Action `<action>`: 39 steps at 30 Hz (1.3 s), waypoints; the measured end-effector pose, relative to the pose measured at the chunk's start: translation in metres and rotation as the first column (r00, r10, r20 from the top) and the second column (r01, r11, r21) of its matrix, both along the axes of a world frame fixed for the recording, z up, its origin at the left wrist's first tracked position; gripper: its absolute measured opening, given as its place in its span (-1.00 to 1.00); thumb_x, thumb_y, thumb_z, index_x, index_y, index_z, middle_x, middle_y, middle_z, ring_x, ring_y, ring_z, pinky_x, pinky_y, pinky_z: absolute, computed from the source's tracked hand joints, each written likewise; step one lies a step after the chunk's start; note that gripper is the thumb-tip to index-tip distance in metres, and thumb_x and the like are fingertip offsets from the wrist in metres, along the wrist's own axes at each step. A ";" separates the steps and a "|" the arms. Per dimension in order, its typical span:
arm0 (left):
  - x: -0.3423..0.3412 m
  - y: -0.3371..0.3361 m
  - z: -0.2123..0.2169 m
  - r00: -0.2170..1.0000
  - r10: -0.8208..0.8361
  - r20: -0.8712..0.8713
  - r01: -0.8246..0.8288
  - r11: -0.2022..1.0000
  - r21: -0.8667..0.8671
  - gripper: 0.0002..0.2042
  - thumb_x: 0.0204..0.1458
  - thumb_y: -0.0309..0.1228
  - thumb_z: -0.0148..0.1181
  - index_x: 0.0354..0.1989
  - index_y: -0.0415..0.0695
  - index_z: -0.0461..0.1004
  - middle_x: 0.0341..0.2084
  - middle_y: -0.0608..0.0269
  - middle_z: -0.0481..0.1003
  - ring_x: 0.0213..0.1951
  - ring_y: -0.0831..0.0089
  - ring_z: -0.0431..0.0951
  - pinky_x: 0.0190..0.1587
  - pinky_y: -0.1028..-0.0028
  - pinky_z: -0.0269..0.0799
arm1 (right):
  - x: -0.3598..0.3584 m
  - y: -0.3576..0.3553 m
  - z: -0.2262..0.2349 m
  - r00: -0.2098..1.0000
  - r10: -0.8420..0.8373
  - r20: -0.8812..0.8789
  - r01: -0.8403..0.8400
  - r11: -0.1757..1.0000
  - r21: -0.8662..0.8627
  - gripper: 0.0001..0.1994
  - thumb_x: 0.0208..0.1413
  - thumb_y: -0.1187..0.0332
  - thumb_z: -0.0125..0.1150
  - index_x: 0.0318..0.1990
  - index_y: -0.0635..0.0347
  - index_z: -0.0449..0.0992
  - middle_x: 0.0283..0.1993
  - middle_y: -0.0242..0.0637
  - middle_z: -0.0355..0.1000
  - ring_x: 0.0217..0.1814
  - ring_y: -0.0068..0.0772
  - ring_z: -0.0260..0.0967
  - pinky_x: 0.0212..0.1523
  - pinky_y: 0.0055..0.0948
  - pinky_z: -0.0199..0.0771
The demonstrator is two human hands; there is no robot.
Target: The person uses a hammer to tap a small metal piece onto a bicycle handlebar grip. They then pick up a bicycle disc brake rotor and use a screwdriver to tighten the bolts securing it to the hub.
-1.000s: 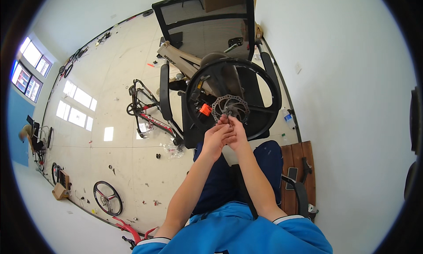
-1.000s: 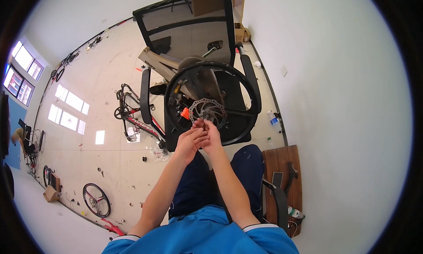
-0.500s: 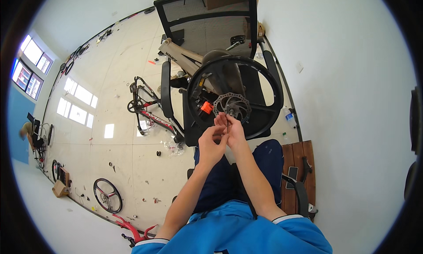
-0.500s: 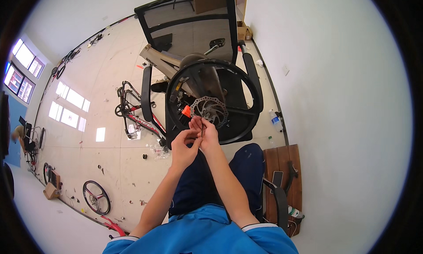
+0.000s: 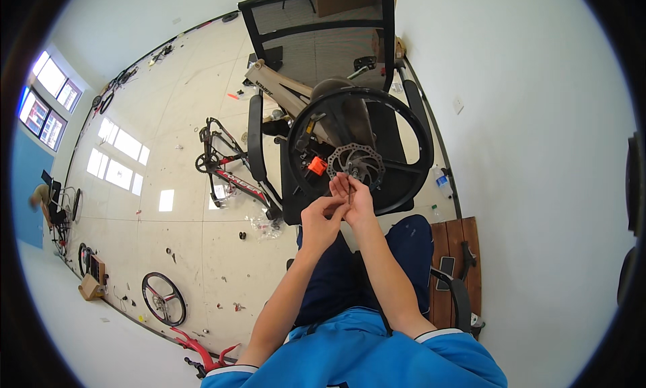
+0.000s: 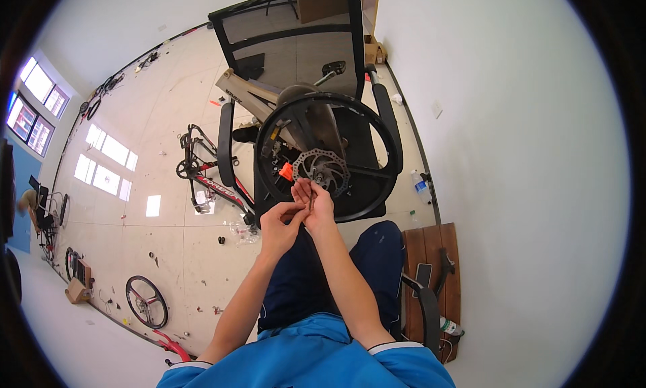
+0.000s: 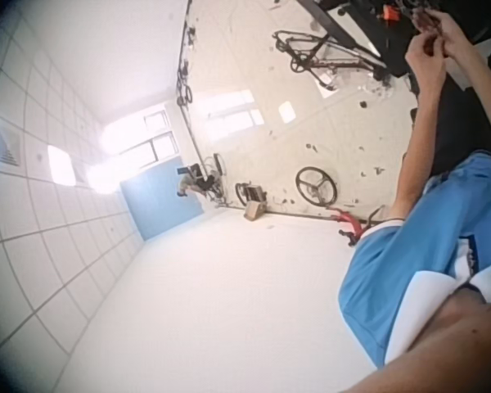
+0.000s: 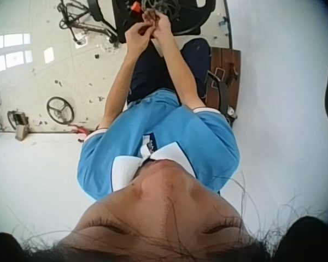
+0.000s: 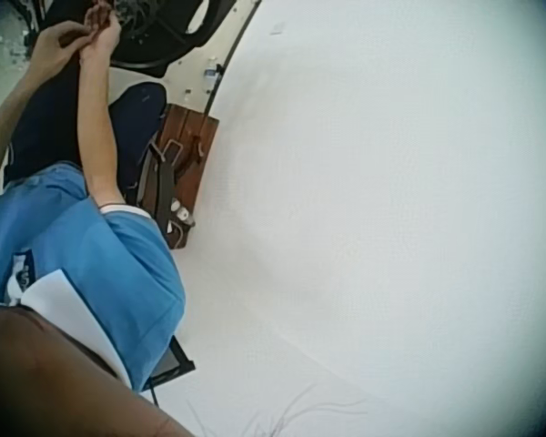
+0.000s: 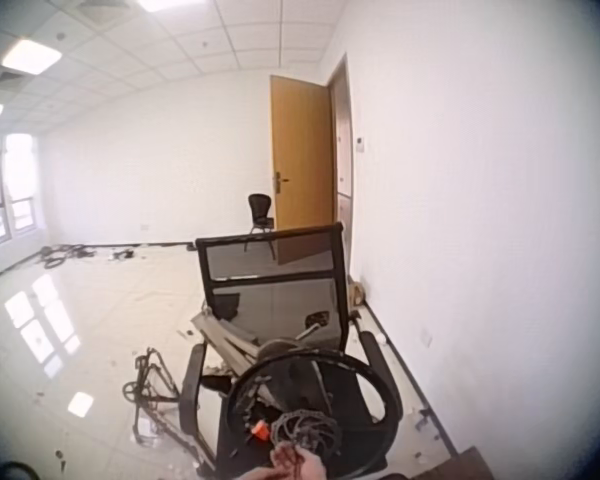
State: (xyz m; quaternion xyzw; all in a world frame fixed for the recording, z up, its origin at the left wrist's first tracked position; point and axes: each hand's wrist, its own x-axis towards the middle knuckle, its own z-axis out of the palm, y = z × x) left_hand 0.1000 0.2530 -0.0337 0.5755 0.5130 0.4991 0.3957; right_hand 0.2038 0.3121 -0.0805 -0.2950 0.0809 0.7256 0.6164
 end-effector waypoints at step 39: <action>0.012 0.018 -0.007 0.975 0.147 -0.165 -0.105 0.965 0.241 -0.85 0.04 -0.54 0.24 -0.25 -0.38 0.56 -0.52 0.16 0.58 -0.50 0.56 0.58 -0.41 0.59 0.49 | 0.006 0.002 -0.006 0.982 0.189 0.027 -0.191 0.971 0.143 -0.81 0.16 0.24 0.24 -0.36 0.16 0.48 -0.40 -0.40 0.44 -0.34 -0.50 0.41 -0.24 -0.51 0.46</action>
